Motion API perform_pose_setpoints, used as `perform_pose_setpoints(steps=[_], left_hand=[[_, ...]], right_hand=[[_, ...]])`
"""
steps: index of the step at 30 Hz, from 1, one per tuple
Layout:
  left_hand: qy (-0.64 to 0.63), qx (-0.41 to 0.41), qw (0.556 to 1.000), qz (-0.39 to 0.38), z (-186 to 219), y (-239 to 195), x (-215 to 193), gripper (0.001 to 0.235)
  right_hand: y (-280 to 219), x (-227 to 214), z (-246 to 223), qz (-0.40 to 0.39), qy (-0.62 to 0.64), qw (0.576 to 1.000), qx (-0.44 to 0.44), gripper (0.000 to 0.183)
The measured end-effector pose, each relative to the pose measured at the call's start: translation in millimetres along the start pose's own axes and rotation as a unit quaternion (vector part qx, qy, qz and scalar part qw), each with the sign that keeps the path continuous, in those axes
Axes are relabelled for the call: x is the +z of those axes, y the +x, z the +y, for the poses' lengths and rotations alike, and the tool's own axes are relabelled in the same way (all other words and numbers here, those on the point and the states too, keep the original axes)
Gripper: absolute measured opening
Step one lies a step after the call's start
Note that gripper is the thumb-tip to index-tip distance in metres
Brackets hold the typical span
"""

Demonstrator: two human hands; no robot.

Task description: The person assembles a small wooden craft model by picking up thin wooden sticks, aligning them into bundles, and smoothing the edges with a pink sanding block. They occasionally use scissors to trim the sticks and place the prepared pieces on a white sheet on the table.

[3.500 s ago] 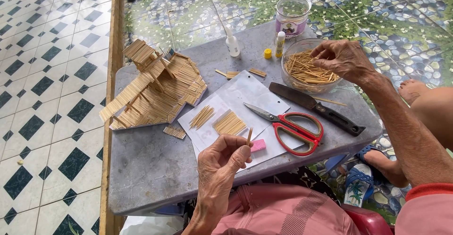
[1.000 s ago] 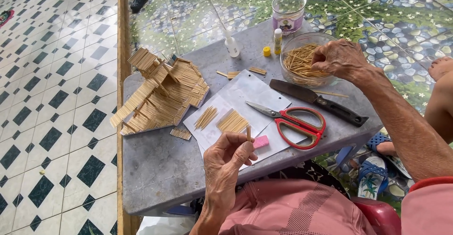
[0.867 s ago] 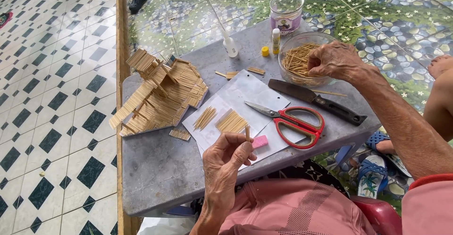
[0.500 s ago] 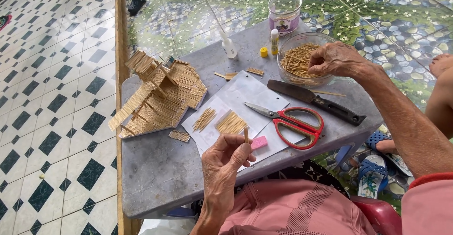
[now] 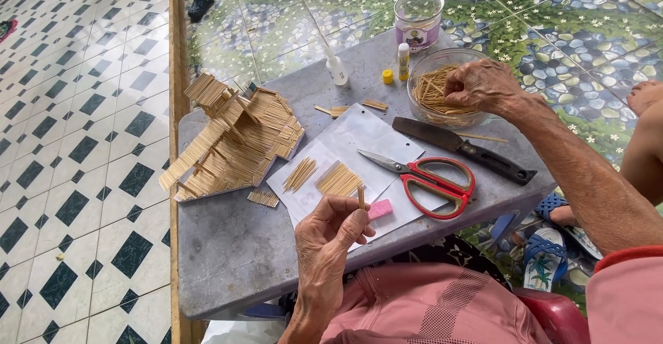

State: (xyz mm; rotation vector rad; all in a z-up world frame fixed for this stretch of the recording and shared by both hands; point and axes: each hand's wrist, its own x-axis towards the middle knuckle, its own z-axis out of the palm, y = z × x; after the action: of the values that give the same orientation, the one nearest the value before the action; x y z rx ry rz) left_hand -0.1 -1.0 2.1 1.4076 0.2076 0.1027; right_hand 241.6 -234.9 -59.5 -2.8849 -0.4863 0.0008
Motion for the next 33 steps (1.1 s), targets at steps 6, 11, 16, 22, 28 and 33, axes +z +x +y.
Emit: perform_pose_setpoints(steps=[6, 11, 16, 22, 28, 33], left_hand=[[-0.021, 0.005, 1.000, -0.005, -3.5, 1.3, -0.1, 0.013], [-0.016, 0.001, 1.000, -0.002, -3.5, 1.2, 0.3, 0.012], [-0.012, -0.001, 1.000, -0.002, -4.2, 2.1, 0.6, 0.012], [-0.016, 0.003, 1.000, 0.016, -2.9, 0.8, 2.4, 0.009], [0.109, 0.115, 0.987, -0.013, 1.3, -2.0, -1.8, 0.006], [0.174, 0.146, 0.974, -0.015, 8.8, -6.9, -1.1, 0.009]], right_hand=[[-6.5, -5.5, 5.4, 0.013, 0.092, 0.996, 0.012, 0.014], [-12.6, -8.0, 8.6, 0.050, 0.091, 0.995, -0.012, 0.006], [-21.3, -5.8, 19.3, 0.140, 0.021, 0.988, -0.060, 0.001], [-97.8, -55.4, -64.2, 0.178, 0.090, 0.966, -0.167, 0.010], [-144.2, -64.4, -136.7, 0.102, 0.145, 0.938, -0.298, 0.011], [-151.9, -65.7, -152.0, 0.147, 0.144, 0.930, -0.305, 0.010]])
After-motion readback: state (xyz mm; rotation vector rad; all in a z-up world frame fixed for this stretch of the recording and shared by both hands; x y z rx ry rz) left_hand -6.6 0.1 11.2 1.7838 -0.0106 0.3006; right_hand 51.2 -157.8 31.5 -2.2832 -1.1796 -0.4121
